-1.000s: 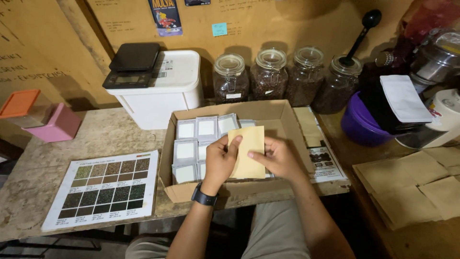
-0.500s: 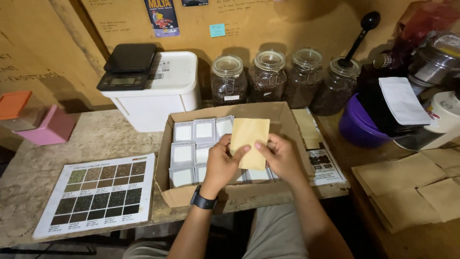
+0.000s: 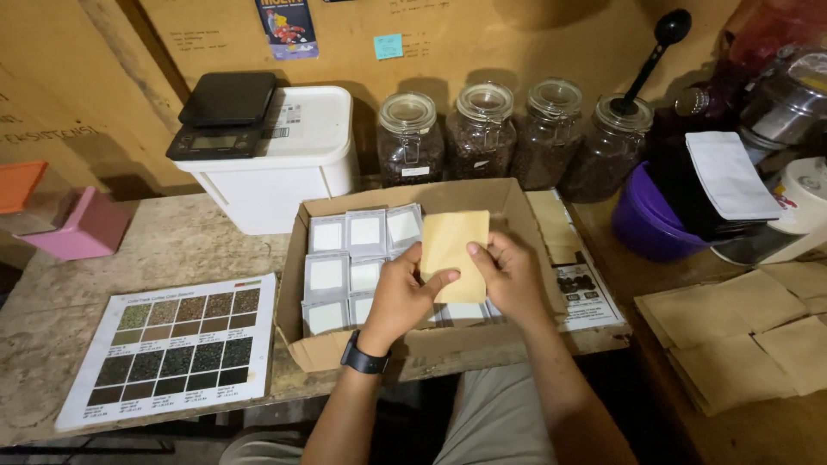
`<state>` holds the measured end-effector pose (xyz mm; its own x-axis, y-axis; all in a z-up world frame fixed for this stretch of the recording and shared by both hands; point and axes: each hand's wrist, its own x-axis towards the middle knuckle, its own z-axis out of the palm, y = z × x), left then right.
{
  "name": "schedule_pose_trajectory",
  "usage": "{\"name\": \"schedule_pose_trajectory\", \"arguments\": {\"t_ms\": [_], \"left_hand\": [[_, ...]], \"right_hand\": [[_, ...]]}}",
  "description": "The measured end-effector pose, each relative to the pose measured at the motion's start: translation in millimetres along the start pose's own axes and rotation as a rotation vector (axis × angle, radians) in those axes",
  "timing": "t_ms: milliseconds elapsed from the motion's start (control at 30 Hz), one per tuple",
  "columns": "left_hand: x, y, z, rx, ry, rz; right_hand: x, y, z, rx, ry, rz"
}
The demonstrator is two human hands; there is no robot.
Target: Organizing and placing small paper envelopes into a compartmentalized storage box, likely for coffee samples.
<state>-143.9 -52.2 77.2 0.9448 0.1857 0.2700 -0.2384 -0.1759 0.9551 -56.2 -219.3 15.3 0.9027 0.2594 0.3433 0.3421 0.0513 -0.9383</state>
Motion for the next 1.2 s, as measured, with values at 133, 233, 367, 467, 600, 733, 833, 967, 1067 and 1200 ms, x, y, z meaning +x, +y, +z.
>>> {"name": "schedule_pose_trajectory", "arguments": {"t_ms": [133,233,367,467,600,733,833,967,1067,1200], "left_hand": [[3,-56,3,0.136,-0.031,0.004],[6,-48,3,0.154,-0.004,0.014],[6,-28,4,0.165,0.048,0.084],[0,-24,5,0.149,0.093,0.096],[-2,-34,2,0.139,0.170,0.083],[4,-68,0,0.131,0.199,0.090],[1,-49,3,0.114,0.183,0.086],[-6,-19,9,0.080,0.066,0.003],[-5,-26,9,0.037,0.065,-0.045],[-3,-37,6,0.025,0.149,-0.036]], "right_hand": [[0,4,-11,-0.006,0.064,-0.050],[-3,-13,-6,-0.117,0.153,-0.098],[-7,-26,-1,-0.026,0.153,-0.146],[-7,-15,2,-0.013,0.062,-0.164],[-7,-46,7,0.108,-0.228,-0.121],[-10,-37,7,0.007,-0.287,-0.052],[-16,-25,6,-0.016,-0.215,0.123],[-7,-17,5,0.149,0.026,0.170],[-6,-15,5,0.211,0.059,0.102],[-12,-5,5,0.200,-0.124,0.065]]}}
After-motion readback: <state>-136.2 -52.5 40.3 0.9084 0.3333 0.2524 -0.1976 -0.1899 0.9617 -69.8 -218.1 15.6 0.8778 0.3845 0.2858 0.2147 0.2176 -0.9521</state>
